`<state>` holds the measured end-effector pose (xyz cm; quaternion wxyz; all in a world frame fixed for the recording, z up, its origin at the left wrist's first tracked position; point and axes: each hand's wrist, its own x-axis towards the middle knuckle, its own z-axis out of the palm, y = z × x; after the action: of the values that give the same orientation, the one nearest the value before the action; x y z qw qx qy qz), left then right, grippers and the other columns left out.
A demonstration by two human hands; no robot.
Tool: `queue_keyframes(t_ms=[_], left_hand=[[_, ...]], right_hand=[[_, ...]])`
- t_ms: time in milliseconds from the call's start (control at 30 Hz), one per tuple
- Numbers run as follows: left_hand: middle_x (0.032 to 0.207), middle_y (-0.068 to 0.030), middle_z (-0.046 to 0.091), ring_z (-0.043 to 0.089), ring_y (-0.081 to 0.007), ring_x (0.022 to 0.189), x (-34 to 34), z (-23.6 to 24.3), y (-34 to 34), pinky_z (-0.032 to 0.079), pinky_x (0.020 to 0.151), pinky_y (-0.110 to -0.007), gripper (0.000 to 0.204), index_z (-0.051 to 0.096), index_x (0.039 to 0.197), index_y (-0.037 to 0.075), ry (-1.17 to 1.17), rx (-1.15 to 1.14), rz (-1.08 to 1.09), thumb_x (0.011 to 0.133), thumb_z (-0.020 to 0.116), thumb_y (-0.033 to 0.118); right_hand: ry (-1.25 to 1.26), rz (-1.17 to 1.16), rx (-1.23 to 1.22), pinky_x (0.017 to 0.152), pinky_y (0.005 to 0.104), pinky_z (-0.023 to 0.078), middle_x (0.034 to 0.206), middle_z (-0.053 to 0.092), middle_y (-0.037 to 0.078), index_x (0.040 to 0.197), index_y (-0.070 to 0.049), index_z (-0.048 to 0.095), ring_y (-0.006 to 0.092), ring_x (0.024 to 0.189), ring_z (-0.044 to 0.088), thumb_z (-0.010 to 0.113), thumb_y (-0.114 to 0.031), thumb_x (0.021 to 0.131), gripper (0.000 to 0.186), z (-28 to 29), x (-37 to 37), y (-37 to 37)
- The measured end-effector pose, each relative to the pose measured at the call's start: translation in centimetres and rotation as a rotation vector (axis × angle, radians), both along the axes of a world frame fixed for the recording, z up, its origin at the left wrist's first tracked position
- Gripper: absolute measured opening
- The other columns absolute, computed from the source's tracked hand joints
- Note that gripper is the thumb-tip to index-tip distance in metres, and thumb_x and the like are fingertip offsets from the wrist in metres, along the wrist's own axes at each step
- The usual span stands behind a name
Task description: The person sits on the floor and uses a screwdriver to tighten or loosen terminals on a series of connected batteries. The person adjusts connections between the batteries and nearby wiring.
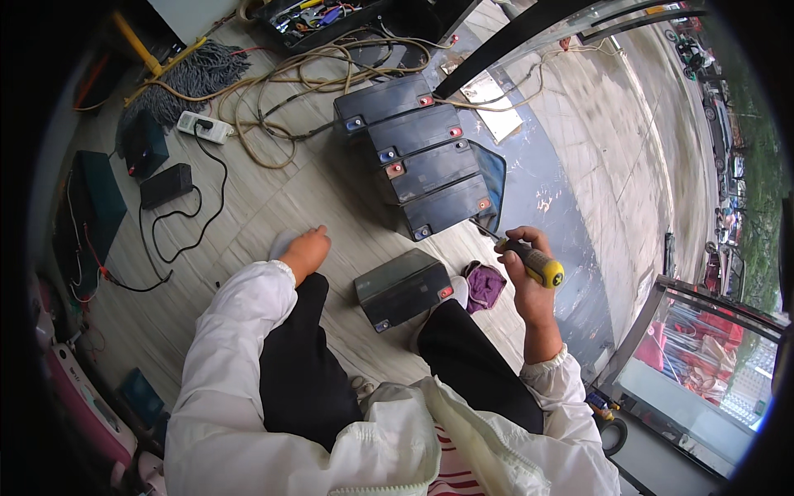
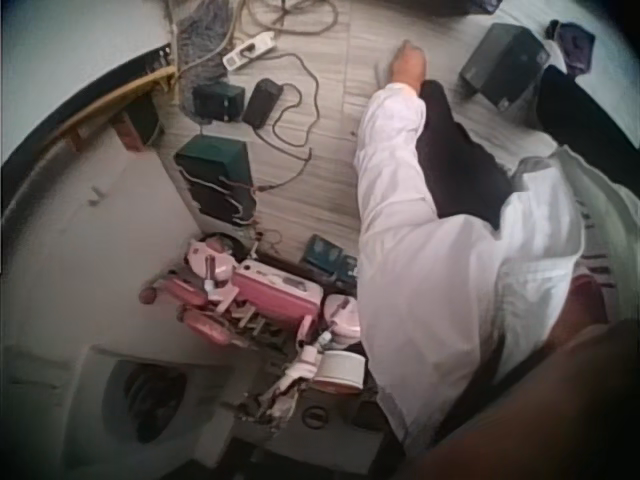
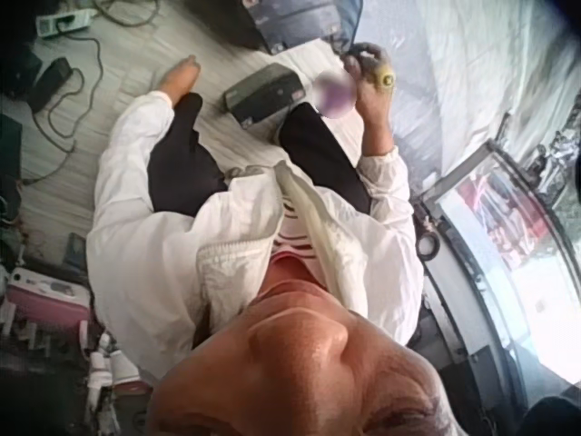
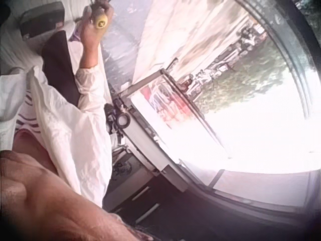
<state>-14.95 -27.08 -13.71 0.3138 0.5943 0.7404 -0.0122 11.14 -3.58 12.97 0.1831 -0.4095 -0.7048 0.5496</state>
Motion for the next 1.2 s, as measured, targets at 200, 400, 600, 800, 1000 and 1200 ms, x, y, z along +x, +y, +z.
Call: queue_keyframes(t_ms=[200,400,600,800,1000,1200], left_hand=[[0.102,-0.0153,0.052,0.056,-0.0331,0.098,0.0,-2.0,-1.5,0.052,0.078,-0.042,0.006,0.058,0.082,0.002,0.007,0.223,-0.066,0.077,0.056,0.003],[0.104,-0.0132,0.05,0.056,-0.0315,0.099,0.5,-0.2,-3.3,0.053,0.078,-0.042,0.007,0.058,0.085,0.003,0.0,0.21,-0.081,0.079,0.056,0.006],[0.127,-0.0166,0.046,0.051,-0.0358,0.11,-0.4,3.7,-0.9,0.048,0.087,-0.044,0.018,0.056,0.096,0.005,-0.121,0.125,-0.083,0.078,0.056,0.005],[0.12,-0.0138,0.052,0.051,-0.0314,0.111,-0.7,0.9,-3.5,0.041,0.096,-0.041,0.013,0.062,0.089,0.007,0.079,0.452,-0.075,0.078,0.057,0.013],[0.088,-0.0084,0.056,0.052,-0.0268,0.095,-0.6,1.3,-3.4,0.039,0.093,-0.038,0.009,0.063,0.078,0.009,0.141,0.496,-0.083,0.072,0.059,0.013],[0.085,-0.0059,0.059,0.053,-0.0242,0.097,-0.6,1.1,-3.1,0.035,0.097,-0.039,0.009,0.066,0.077,0.01,0.185,0.379,-0.132,0.073,0.058,0.014]], right_hand=[[0.162,-0.031,0.207,0.069,0.0222,0.049,0.091,0.065,0.005,0.103,0.0,0.055,0.0084,0.078,0.061,0.065,0.0,0.086,0.02,3.3,-4.9,1.3],[0.14,0.066,0.305,0.065,0.0235,0.05,0.085,0.061,0.004,0.1,-0.002,0.055,0.0095,0.072,0.06,0.07,-0.01,0.085,0.023,4.9,-10.2,2.5],[0.387,-0.018,0.152,0.076,0.026,0.052,0.097,0.063,0.009,0.112,-0.001,0.047,0.0121,0.087,0.061,0.066,-0.001,0.087,0.032,4.5,-12.5,2.8],[0.291,0.017,0.198,0.077,0.0272,0.053,0.099,0.063,0.01,0.111,0.0,0.048,0.0155,0.087,0.064,0.064,-0.001,0.088,0.028,2.1,-13.0,1.4],[0.247,0.038,0.21,0.072,0.0257,0.055,0.1,0.065,0.011,0.111,0.0,0.049,0.016,0.087,0.066,0.066,-0.004,0.087,0.03,0.9,-12.7,1.5],[0.252,0.077,0.2,0.073,0.026,0.055,0.101,0.065,0.011,0.111,0.001,0.049,0.0159,0.089,0.065,0.066,-0.003,0.087,0.03,0.2,-12.4,1.7]])
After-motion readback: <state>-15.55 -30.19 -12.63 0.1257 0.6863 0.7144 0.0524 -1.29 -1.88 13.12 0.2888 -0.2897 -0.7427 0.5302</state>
